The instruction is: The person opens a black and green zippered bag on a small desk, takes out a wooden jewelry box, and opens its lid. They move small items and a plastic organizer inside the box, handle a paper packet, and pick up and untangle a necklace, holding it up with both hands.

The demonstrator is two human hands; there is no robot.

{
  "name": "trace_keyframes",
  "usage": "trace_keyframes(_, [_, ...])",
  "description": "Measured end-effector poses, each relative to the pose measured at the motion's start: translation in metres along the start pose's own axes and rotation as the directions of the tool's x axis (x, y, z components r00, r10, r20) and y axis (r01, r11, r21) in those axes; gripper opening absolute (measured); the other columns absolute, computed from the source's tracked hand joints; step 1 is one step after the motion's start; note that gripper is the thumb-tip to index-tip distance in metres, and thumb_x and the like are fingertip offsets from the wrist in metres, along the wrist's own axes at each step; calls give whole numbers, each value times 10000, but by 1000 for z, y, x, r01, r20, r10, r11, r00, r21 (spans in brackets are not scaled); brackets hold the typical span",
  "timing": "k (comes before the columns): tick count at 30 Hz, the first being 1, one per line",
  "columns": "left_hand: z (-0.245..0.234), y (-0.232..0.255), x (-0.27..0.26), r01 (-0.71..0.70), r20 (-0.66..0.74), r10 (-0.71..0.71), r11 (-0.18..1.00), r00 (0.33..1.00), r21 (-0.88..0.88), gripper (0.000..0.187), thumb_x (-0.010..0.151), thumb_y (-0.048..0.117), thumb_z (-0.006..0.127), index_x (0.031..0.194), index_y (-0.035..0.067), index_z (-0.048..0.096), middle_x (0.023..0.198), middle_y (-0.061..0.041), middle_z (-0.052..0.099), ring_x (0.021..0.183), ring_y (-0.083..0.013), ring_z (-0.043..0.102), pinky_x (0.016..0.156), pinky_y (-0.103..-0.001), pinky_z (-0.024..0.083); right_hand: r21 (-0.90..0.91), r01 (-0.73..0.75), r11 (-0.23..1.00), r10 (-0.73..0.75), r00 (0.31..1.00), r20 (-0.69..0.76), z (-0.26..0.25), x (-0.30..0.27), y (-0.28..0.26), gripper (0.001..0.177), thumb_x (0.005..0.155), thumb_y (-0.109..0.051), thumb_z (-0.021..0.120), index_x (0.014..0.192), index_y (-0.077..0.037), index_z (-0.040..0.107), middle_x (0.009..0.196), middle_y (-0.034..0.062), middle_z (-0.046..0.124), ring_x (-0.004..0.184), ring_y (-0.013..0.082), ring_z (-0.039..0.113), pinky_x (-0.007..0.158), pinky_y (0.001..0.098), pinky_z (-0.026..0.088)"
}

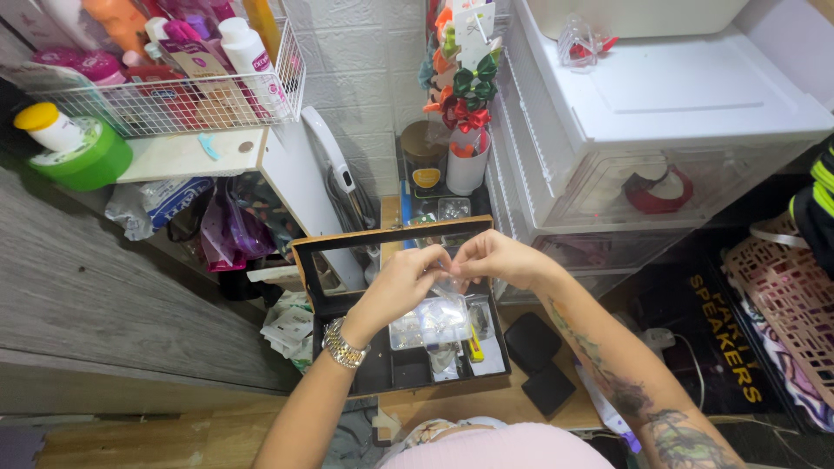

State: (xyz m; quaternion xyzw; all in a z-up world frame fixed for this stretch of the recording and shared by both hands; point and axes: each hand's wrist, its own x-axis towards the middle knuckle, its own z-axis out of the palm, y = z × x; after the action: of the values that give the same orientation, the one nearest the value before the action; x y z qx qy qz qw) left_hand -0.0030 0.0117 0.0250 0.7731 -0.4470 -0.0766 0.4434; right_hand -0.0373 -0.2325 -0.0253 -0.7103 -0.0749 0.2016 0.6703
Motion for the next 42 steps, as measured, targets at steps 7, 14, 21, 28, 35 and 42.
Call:
trace_keyframes(7, [-2, 4, -1, -198, -126, 228, 956, 966, 215, 56, 835, 100, 707, 870, 61, 688, 845, -103, 679, 909, -301, 622, 840, -415, 467, 53, 11, 999, -7, 998, -68, 5, 2, -9, 167, 882, -105, 754, 946, 49, 747, 824, 105, 774, 764, 160, 733, 747, 291, 571])
trace_keyframes(14, [3, 7, 2, -43, -257, 64, 995, 964, 86, 56, 919, 76, 644, 928, 28, 671, 886, -109, 658, 914, -288, 620, 851, -411, 484, 68, 125, 990, -115, 984, -135, 13, -3, -11, 162, 906, -77, 744, 1030, 26, 739, 951, 68, 763, 883, 112, 713, 837, 275, 583])
trace_keyframes(21, [7, 9, 3, -8, -230, 88, 944, 969, 329, 54, 825, 104, 713, 807, 54, 715, 865, -107, 676, 927, -306, 614, 817, -448, 442, -281, 101, 954, -169, 959, -229, 21, -7, -16, 169, 917, -88, 737, 1040, 28, 741, 895, 87, 765, 777, 115, 647, 708, 285, 546])
trace_keyframes(28, [14, -10, 9, 174, -377, -173, 984, 910, -31, 113, 802, 133, 771, 818, 33, 721, 841, -94, 681, 849, -251, 670, 775, -372, 511, -677, 79, 731, -589, 574, -569, 59, -15, -28, 256, 828, -155, 813, 954, 44, 715, 872, 116, 733, 794, 138, 651, 708, 286, 525])
trace_keyframes(35, [34, -15, 16, 218, -365, -296, 946, 883, -241, 176, 814, 162, 806, 805, 14, 711, 818, -45, 660, 754, -130, 627, 701, -295, 502, -254, 204, 945, -312, 792, -525, 57, -8, -23, 252, 915, -184, 724, 1041, 34, 740, 930, 72, 785, 845, 85, 704, 751, 250, 561])
trace_keyframes(42, [31, -19, 13, 210, -272, -304, 922, 913, -325, 131, 829, 126, 766, 808, 41, 668, 785, -11, 689, 756, -91, 634, 711, -267, 517, -384, 86, 919, -283, 822, -493, 55, -10, -30, 259, 956, -206, 642, 981, 30, 744, 793, 51, 760, 712, 67, 620, 618, 261, 502])
